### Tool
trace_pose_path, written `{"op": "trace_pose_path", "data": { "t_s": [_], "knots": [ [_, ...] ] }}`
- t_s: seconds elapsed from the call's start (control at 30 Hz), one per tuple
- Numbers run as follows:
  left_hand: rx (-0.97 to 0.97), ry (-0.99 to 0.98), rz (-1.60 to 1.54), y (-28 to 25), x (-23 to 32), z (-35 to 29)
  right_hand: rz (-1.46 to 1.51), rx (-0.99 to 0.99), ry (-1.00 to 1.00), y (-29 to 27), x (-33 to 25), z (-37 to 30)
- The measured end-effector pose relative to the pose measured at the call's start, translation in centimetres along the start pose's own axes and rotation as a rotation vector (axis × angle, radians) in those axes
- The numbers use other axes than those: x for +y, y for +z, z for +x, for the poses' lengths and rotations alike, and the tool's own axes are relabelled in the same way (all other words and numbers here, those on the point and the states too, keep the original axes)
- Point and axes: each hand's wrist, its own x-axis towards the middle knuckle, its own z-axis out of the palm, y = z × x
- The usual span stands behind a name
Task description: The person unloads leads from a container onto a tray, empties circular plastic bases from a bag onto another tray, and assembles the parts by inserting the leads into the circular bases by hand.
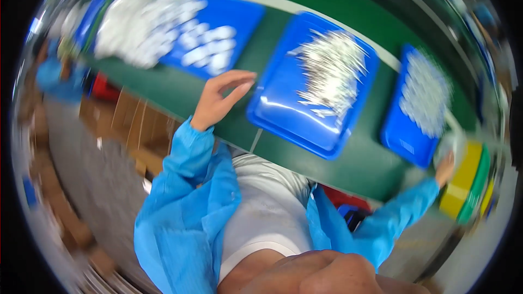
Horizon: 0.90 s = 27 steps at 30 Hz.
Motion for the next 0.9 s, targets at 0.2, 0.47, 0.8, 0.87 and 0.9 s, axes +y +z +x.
{"op": "trace_pose_path", "data": {
  "t_s": [0.2,0.47,0.8,0.87,0.9],
  "knots": [
    [0.845,0.188,0.258,-12.9,0.6,-7.5,1.319,0.376,0.870,-19.1,0.8,3.2],
    [1.202,-0.059,-0.202,-29.1,-8.7,-8.3,1.828,0.706,-0.173,-54.0,6.8,2.1],
    [0.805,-0.196,-0.369,-30.6,-7.6,-5.7,1.950,0.307,-1.386,-90.3,-9.3,10.1],
    [0.818,-0.146,-0.448,-31.1,-8.2,-6.5,2.070,0.110,-1.342,-96.5,-12.2,9.7],
    [0.827,-0.145,-0.450,-30.8,-8.1,-6.3,2.137,-0.032,-1.284,-98.8,-13.2,9.2]
  ]
}}
